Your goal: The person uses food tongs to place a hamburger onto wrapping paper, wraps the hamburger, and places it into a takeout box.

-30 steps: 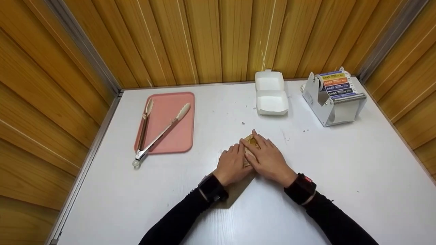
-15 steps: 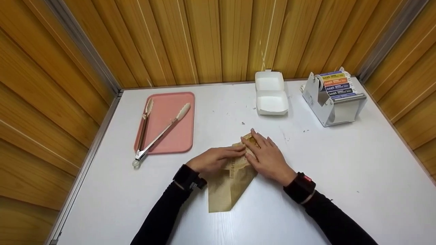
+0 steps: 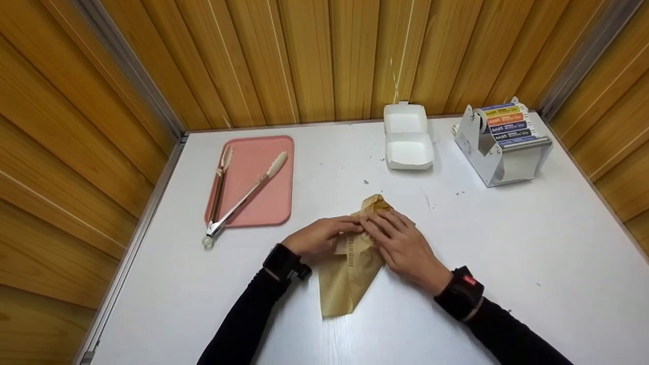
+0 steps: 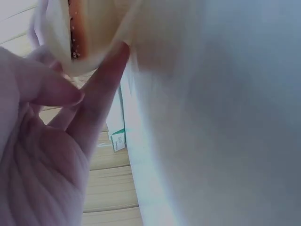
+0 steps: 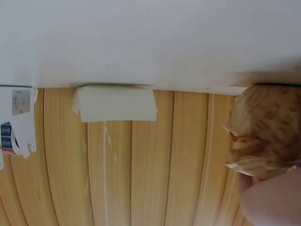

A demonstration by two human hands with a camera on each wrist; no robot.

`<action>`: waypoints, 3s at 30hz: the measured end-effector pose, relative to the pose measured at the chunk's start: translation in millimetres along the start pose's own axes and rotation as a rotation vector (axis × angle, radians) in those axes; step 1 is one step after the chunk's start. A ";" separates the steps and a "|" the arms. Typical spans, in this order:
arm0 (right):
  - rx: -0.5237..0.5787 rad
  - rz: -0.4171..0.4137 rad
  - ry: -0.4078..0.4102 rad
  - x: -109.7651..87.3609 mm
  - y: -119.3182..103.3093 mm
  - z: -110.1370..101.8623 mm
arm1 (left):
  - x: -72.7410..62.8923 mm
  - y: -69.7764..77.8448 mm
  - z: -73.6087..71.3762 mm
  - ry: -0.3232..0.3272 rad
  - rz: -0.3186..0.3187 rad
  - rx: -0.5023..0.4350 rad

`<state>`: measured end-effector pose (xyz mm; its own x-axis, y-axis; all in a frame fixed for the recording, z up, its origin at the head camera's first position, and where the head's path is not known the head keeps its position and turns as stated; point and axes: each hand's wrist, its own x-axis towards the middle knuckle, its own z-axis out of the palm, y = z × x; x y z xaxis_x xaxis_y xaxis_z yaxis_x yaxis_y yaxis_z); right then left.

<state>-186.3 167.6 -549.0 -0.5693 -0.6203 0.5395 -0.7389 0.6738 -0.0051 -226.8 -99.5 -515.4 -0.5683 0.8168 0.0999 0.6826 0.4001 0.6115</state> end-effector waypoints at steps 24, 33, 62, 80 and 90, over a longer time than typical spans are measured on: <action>0.265 -0.041 -0.177 -22.0 6.7 -20.6 | 9.6 14.3 8.3 0.126 0.261 0.712; 0.407 -0.040 -0.215 -25.8 16.8 -26.0 | 13.1 23.1 11.9 0.034 0.237 0.624; 0.636 0.128 0.017 -14.3 22.4 -28.2 | 22.8 24.5 17.6 0.083 -0.101 0.073; 0.915 0.428 -0.018 -7.8 32.6 -41.0 | 33.1 37.0 27.9 0.235 -0.034 0.268; 1.005 0.627 0.032 -5.4 37.8 -50.6 | 47.9 37.0 36.3 0.380 -0.129 0.088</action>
<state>-192.9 216.7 -509.6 -0.9344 -0.2737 0.2281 -0.2939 0.2302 -0.9277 -212.1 -30.6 -516.5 -0.7695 0.5527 0.3201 0.6225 0.5366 0.5698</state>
